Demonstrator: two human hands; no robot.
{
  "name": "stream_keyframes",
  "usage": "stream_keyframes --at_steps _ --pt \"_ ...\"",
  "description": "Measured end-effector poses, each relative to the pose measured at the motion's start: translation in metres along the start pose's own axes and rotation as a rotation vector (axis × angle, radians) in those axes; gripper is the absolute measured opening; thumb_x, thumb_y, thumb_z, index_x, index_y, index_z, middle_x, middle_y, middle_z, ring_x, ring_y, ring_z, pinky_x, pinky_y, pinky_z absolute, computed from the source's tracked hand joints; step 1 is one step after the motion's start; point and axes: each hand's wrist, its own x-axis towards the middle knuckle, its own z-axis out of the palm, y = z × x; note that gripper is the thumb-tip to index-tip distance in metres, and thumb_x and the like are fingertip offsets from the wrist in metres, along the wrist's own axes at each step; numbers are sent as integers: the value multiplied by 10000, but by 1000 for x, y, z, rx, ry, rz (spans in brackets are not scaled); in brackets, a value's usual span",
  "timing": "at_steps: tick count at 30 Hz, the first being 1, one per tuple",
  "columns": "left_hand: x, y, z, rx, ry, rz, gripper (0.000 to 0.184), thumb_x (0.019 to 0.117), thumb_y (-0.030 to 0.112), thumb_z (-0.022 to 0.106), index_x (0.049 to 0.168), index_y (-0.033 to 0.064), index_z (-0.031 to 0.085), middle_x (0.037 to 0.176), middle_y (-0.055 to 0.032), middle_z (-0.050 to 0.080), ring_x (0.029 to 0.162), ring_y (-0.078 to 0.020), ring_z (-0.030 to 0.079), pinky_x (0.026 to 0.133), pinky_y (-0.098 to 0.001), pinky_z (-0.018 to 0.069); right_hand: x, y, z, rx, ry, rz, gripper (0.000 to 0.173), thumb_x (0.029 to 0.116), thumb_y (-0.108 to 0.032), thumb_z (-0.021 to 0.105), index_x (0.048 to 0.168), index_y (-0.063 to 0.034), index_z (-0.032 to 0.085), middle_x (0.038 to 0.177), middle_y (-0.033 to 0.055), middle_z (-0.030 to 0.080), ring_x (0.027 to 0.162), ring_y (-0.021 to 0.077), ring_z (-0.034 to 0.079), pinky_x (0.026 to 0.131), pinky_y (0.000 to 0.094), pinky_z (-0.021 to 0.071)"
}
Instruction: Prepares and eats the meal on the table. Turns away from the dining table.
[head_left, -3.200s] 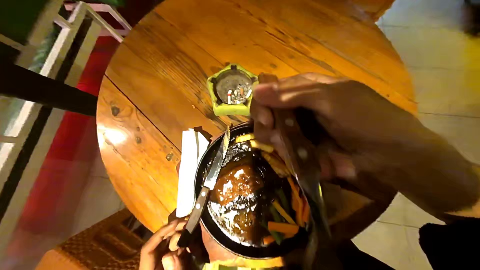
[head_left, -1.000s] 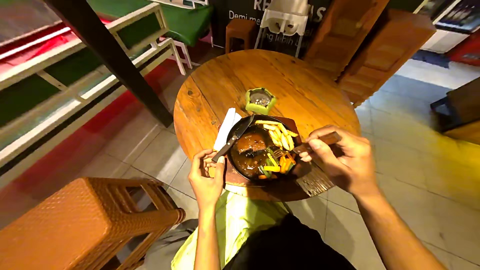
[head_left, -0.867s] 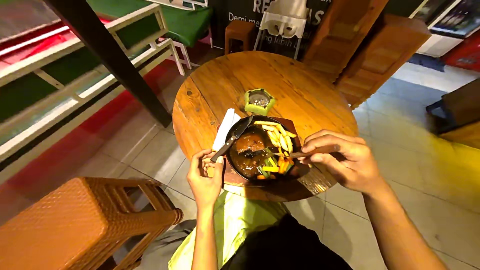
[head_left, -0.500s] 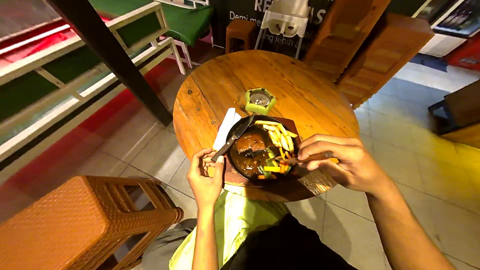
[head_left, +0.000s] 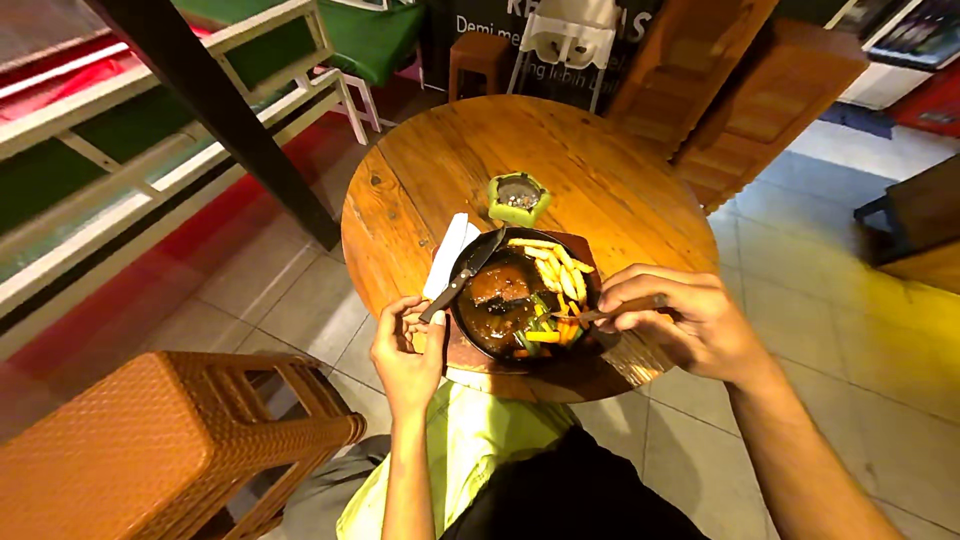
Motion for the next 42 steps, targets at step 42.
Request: stream_keyframes --at_steps 42 --pt "1 1 -2 10 -26 -26 327 911 144 685 1186 -14 609 1032 -79 722 825 -157 703 707 -290 600 37 65 14 665 599 593 291 1115 -254 417 1101 -59 632 874 76 738 654 137 723 619 274 636"
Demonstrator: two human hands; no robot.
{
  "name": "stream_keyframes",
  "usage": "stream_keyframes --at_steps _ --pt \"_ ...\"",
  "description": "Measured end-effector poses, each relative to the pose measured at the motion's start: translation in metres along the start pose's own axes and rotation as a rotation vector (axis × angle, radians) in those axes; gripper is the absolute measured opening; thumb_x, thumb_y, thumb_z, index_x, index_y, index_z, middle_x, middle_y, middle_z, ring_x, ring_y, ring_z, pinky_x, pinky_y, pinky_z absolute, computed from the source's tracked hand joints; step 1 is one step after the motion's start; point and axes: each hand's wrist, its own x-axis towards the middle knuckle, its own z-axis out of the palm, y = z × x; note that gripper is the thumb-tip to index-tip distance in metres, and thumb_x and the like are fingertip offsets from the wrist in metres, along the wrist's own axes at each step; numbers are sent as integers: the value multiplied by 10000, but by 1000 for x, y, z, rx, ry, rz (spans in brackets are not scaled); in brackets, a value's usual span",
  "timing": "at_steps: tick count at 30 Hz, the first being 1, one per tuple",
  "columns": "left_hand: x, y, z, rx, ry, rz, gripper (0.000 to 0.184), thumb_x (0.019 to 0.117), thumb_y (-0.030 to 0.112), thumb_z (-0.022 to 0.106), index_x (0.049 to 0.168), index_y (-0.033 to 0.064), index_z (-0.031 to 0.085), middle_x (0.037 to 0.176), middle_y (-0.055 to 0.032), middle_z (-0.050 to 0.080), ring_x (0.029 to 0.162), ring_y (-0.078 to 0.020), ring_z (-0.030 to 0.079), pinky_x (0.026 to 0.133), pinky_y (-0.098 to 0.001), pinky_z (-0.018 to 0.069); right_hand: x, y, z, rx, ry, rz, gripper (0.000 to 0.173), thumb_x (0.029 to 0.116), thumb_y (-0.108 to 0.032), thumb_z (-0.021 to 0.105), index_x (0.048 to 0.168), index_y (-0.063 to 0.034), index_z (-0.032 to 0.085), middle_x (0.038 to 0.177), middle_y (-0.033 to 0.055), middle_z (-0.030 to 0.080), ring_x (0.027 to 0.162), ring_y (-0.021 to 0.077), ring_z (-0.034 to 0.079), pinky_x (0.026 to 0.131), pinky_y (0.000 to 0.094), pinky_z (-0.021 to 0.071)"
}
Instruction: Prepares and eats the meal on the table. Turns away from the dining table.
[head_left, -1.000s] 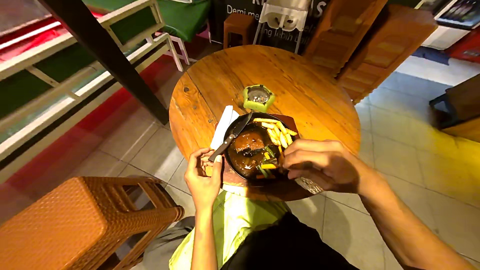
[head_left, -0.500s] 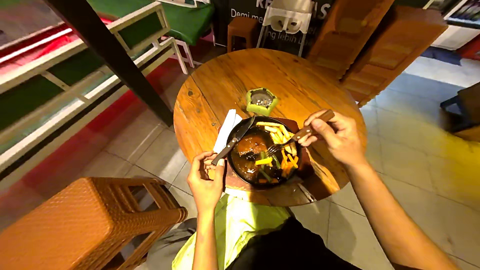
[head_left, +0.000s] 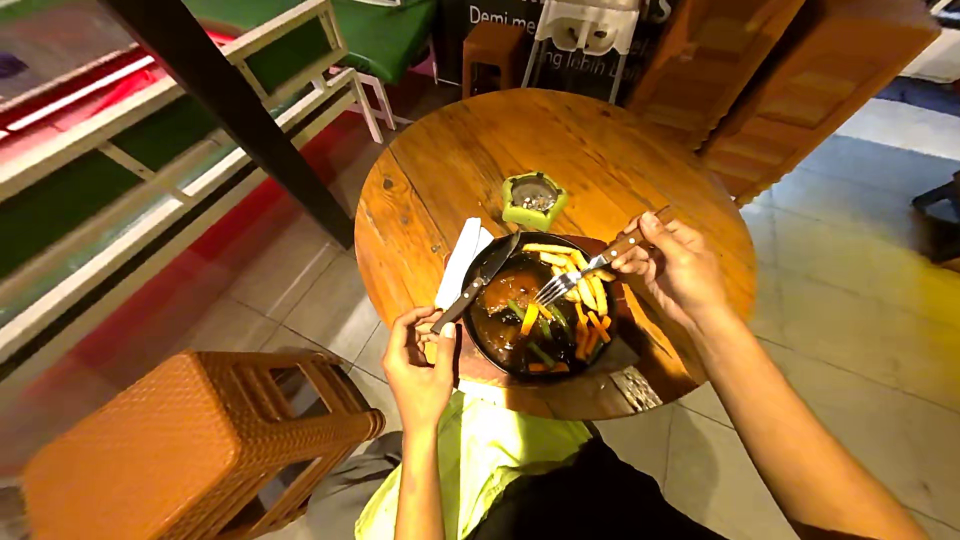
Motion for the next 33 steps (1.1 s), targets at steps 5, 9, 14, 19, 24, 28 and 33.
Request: stream_keyframes --at_steps 5,9,14,19,24,28,33 --pt "-1 -1 -1 -5 -8 5 335 917 148 681 1197 -20 602 1048 -87 720 833 -158 697 711 -297 595 6 3 -1 24 20 48 302 1117 -274 411 1116 -58 621 882 70 730 658 128 717 618 258 628" --pt "-1 1 -1 -3 -8 2 338 913 139 680 1202 -17 601 1043 -80 719 834 -145 691 709 -281 586 -11 -11 10 -209 -169 -292 229 1095 -248 470 1099 -87 633 872 70 733 630 196 725 585 346 655" --pt "0 2 0 6 -11 24 324 912 119 676 1198 -15 604 1030 -67 713 823 -129 684 701 -269 583 -31 -37 32 -584 -405 -717 181 1036 -239 591 1057 -80 676 952 -23 700 719 71 695 604 266 649" --pt "0 0 -1 6 -13 21 315 919 132 670 1190 -15 607 1019 -76 722 825 -145 696 709 -286 592 -33 -33 46 -712 -483 -802 189 1029 -225 590 994 -71 696 920 -29 698 735 17 671 624 209 615" --pt "0 -1 -1 3 -12 28 307 920 129 673 1184 -14 608 1027 -79 721 838 -150 696 707 -285 590 -31 -25 51 -684 -554 -836 197 1039 -197 583 995 -44 700 932 2 700 742 28 669 638 208 608" --pt "1 1 0 15 -13 22 301 918 127 671 1176 -18 611 1013 -70 717 826 -135 688 699 -273 582 -31 -25 61 -720 -616 -852 210 1032 -203 593 968 -39 707 922 19 688 768 36 653 658 202 584" --pt "1 -1 0 2 -10 16 299 918 118 671 1181 -13 612 1029 -84 720 848 -158 696 710 -293 590 -28 -32 68 -737 -556 -675 162 1022 -215 612 995 -84 704 902 -33 692 719 18 663 624 210 608"
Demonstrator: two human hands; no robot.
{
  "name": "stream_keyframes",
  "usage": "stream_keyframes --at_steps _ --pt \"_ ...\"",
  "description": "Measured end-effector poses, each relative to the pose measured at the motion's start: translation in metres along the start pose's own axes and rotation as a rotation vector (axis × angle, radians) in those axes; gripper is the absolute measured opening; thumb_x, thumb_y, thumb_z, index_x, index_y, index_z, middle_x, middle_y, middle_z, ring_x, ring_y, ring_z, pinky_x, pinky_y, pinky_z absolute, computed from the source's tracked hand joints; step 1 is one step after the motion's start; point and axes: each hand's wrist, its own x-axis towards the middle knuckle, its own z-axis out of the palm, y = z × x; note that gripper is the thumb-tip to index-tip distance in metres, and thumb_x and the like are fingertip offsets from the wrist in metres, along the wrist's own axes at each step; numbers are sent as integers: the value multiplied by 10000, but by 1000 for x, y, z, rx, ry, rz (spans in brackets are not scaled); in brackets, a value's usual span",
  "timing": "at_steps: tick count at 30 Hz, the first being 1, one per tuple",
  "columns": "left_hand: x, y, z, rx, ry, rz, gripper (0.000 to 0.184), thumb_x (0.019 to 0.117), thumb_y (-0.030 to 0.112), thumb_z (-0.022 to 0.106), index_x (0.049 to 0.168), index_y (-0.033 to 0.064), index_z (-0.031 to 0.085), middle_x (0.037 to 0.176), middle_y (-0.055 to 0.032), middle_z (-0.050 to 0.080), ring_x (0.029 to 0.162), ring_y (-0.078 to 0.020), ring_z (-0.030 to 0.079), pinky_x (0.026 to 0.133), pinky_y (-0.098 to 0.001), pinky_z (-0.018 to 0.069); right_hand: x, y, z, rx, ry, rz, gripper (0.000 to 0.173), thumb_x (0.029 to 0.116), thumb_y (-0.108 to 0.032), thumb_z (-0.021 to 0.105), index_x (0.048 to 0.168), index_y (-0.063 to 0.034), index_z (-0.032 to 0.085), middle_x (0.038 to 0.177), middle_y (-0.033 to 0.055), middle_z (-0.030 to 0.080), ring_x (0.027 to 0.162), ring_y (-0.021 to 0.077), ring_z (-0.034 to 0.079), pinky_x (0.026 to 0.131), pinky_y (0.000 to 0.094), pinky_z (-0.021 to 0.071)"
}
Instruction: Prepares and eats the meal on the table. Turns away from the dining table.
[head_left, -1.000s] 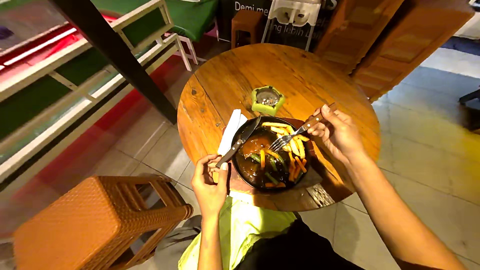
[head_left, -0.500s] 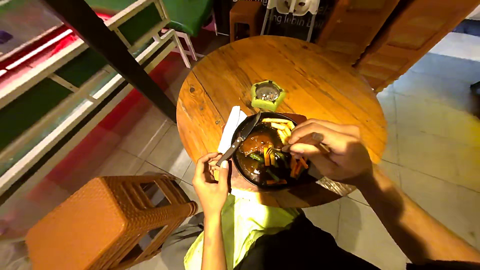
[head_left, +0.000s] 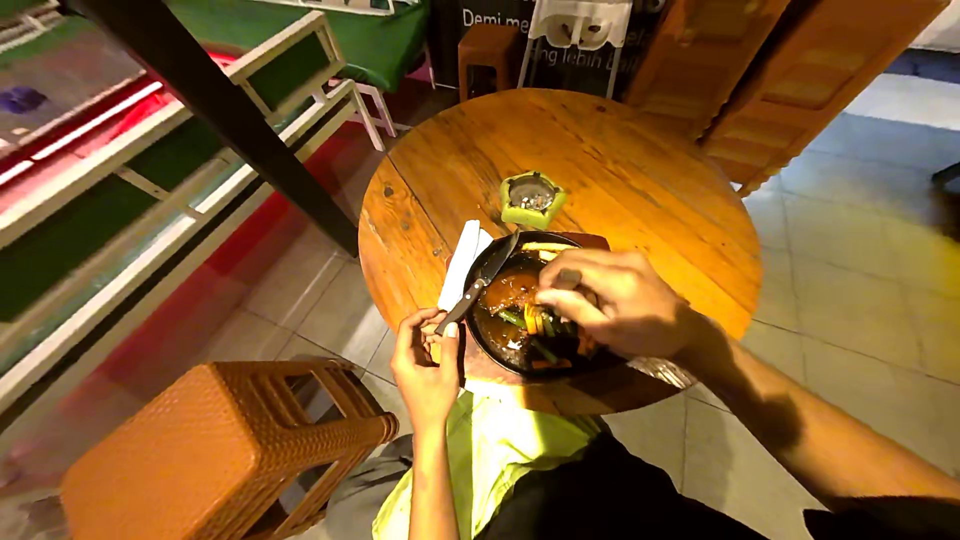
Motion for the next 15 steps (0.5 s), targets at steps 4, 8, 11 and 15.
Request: stream_keyframes --at_steps 4,8,11,15 --pt "0 -1 -1 7 2 -1 313 918 145 678 1178 -19 621 1018 -81 725 838 -150 699 714 -286 594 -2 23 -14 306 223 306 160 1057 -198 558 1055 -78 665 792 46 724 588 167 708 532 325 644" --pt "0 -1 -1 -5 -6 3 307 926 145 673 1177 -23 620 1028 -82 725 844 -154 701 727 -291 600 -18 51 -22 498 400 503 209 1094 -219 483 1056 -61 616 812 101 719 594 205 714 571 341 643" --pt "0 0 -2 -6 -15 -10 310 940 154 652 1188 -27 612 1034 -82 718 847 -153 696 723 -290 596 -24 61 -23 623 470 629 242 1105 -241 448 1023 -67 596 809 91 719 591 174 701 571 304 623" --pt "-1 -2 -3 7 -16 -9 335 990 229 605 1197 -35 611 1020 -72 711 865 -147 690 734 -286 596 -14 68 -28 722 479 677 280 1107 -277 442 1002 -79 610 792 67 724 575 128 689 552 256 606"
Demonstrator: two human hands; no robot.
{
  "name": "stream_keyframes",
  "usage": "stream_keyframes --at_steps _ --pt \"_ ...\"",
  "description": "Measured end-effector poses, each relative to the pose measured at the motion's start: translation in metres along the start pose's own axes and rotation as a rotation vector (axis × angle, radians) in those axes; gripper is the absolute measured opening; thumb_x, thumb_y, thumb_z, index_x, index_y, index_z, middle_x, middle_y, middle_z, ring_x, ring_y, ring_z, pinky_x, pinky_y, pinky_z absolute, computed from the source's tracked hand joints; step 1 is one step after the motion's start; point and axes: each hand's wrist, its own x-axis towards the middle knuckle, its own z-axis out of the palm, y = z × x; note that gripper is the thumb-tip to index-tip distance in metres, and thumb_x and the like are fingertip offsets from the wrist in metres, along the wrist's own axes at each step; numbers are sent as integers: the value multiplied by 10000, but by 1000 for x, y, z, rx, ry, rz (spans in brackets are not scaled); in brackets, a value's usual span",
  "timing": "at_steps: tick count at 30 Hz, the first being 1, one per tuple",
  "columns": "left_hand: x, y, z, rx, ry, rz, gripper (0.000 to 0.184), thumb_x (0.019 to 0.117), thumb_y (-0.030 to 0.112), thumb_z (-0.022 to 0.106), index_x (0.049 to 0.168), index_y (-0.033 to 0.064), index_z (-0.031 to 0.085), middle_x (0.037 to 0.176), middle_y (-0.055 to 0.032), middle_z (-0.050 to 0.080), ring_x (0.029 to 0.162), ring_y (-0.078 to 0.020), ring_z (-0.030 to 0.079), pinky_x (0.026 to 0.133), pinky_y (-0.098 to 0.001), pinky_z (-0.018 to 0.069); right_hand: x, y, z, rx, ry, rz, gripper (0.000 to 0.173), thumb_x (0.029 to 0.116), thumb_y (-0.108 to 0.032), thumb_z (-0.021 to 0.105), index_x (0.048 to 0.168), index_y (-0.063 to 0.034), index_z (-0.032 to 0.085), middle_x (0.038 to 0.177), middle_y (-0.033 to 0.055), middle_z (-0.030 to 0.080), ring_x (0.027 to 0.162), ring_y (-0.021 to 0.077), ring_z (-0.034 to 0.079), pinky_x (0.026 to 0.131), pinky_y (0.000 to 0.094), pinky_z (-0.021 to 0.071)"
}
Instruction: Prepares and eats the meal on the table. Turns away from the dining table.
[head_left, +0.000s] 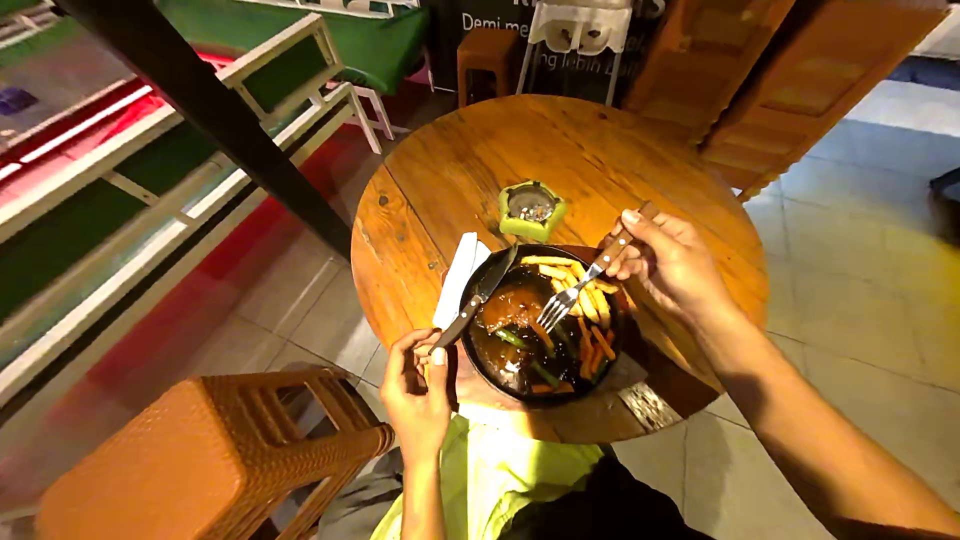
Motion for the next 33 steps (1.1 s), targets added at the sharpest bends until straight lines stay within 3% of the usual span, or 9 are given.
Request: stream_keyframes --at_steps 5,9,11,13,16,20,25,29,33 --pt "1 1 -2 21 -11 7 411 1044 370 526 1201 3 621 1062 -32 704 948 -117 678 801 -255 579 20 -35 9 16 -145 3 315 1114 -315 418 1068 -86 629 854 52 704 549 84 648 482 211 567" --pt "1 -2 -8 -14 -35 -15 456 1046 483 495 1229 98 657 1131 -6 716 1010 -133 691 843 -279 584 33 -65 20 149 -317 17 369 1119 -303 388 978 -59 627 755 59 657 474 93 625 398 249 568" --pt "3 0 -10 -30 -71 -39 460 1041 512 490 1237 135 665 1137 22 719 1031 -117 686 872 -277 577 34 -64 19 298 -366 43 337 1104 -295 441 964 -53 630 733 55 632 517 85 632 434 241 576" --pt "5 7 -9 -36 -71 -85 488 1028 538 505 1222 122 671 1122 20 723 1015 -108 685 846 -263 571 30 -51 16 486 -344 59 192 1058 -223 501 974 -83 603 732 16 591 577 58 623 496 196 556" --pt "0 9 -17 -20 -80 -164 525 1016 564 509 1244 112 647 1160 0 710 1072 -135 673 907 -301 558 23 -33 13 817 -405 122 84 1055 -118 507 1051 -47 551 796 47 594 659 115 677 580 236 616" --pt "-14 -11 -33 -60 -67 -145 522 1014 532 525 1289 100 625 1176 -42 694 1086 -179 663 932 -343 551 28 -30 18 741 -394 213 215 1078 -205 468 945 -60 554 723 33 561 579 86 633 531 219 588" --pt "8 19 -10 -40 -76 -197 480 1008 551 529 1215 138 662 1131 56 709 1051 -79 666 897 -250 546 49 -37 22 422 -371 363 369 1071 -339 488 928 -65 690 713 37 642 489 47 599 418 200 541" --pt "-2 -1 -16 -42 -72 -81 426 1038 474 519 1243 125 649 1158 -11 709 1060 -159 686 898 -317 582 69 -22 19 215 -189 174 346 1096 -317 435 932 -99 648 718 22 660 475 57 592 402 206 524" --pt "-3 -1 -10 24 -41 -22 335 1034 349 556 1255 109 629 1136 3 701 1042 -142 681 885 -306 583 71 -16 13 -155 -55 -357 156 1064 -153 510 975 -74 611 763 6 677 496 87 638 388 253 569"
